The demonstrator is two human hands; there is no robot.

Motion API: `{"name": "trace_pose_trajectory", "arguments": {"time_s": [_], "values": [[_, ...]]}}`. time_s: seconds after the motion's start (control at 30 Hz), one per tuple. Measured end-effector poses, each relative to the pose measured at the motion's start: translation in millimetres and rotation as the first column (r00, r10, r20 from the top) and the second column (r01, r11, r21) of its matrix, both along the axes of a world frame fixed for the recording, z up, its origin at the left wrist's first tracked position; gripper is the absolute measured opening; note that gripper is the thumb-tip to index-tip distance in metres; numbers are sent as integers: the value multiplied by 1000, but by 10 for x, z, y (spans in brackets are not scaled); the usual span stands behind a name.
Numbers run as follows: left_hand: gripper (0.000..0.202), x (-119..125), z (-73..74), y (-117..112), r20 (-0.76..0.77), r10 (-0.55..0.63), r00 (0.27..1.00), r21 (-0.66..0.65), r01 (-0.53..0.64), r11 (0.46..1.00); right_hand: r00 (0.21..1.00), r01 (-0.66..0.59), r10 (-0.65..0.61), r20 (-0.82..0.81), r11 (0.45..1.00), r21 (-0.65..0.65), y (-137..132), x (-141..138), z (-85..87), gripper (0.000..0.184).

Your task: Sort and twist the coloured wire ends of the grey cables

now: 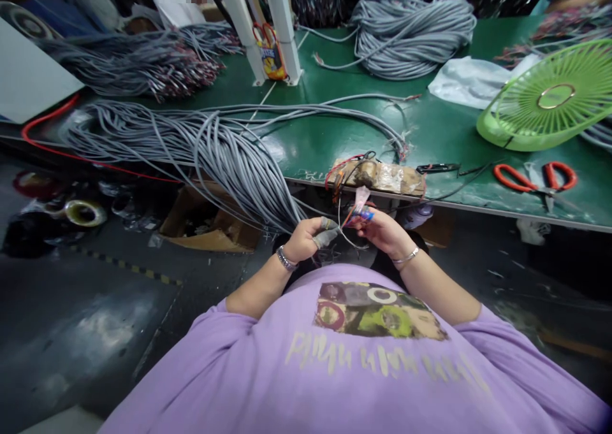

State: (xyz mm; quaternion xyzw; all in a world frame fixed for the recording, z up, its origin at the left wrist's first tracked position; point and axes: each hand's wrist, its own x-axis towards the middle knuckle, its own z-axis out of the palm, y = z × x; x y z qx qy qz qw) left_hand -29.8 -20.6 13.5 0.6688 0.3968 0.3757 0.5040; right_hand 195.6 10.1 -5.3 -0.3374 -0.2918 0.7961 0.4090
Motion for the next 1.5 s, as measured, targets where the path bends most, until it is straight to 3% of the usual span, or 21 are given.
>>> {"name": "trace_pose_trajectory", "arguments": {"time_s": [0.17,0.27,0.37,0.43,0.5,0.53,0.6,0.67,0.7,0.73,0.8,0.87,0.9,1.0,1.07,1.1,1.17,1.23,1.27,1.33,1.5], "values": [[29,69,-55,-64,-81,184,980,222,-162,961,980,-194,201,-5,954,229,-252,40,144,63],[24,148,-55,-104,-139,245,959,300,-195,934,975,-133,64,213,935,328,-333,-14,237,56],[26,202,-46,-103,-162,235,958,297,-180,938,888,-98,-144,436,869,486,-369,-68,308,32],[33,187,-20,-54,-127,114,985,188,-88,978,824,-124,-258,504,786,606,-383,-75,347,21],[43,124,33,33,-58,-118,991,-15,117,993,787,-205,-312,533,682,702,-394,-66,379,16],[47,79,68,84,-15,-253,967,-128,249,960,778,-264,-310,546,627,733,-399,-62,393,14],[51,-17,145,185,63,-490,870,-321,483,815,769,-374,-290,569,518,769,-405,-60,422,13],[52,-91,209,264,100,-637,765,-433,609,664,764,-451,-269,587,428,783,-394,-57,456,14],[52,-113,232,291,96,-678,729,-458,637,620,765,-476,-254,591,396,786,-379,-46,474,15],[51,-123,248,311,82,-700,709,-463,649,603,768,-499,-228,599,374,782,-355,-24,492,17],[50,-118,268,327,45,-707,705,-428,653,624,773,-548,-131,621,358,756,-283,64,515,21],[48,-99,288,321,9,-693,721,-348,652,673,770,-586,-9,638,386,713,-186,204,497,25],[48,-90,303,314,-10,-676,736,-293,645,706,770,-587,34,637,428,687,-136,282,467,26],[44,-74,358,297,-109,-532,840,-20,533,846,787,-463,5,617,665,585,-11,472,312,32],[39,-62,377,302,-212,-295,932,277,347,896,793,-307,-73,604,810,500,41,511,196,38],[36,-51,372,310,-255,-142,957,432,244,869,804,-222,-104,586,862,457,61,500,146,42],[29,-18,327,332,-304,151,941,676,102,730,847,-75,-130,516,931,358,101,428,71,50],[25,30,245,353,-328,341,881,795,63,603,899,27,-131,417,969,247,152,318,35,58],[24,57,199,361,-337,395,854,821,62,567,920,54,-126,371,979,197,183,258,30,60],[27,112,112,365,-360,454,815,830,57,555,942,74,-115,316,988,138,242,145,46,60],[34,210,18,327,-427,440,790,755,44,654,957,63,-120,264,975,212,307,-46,135,59]]}}
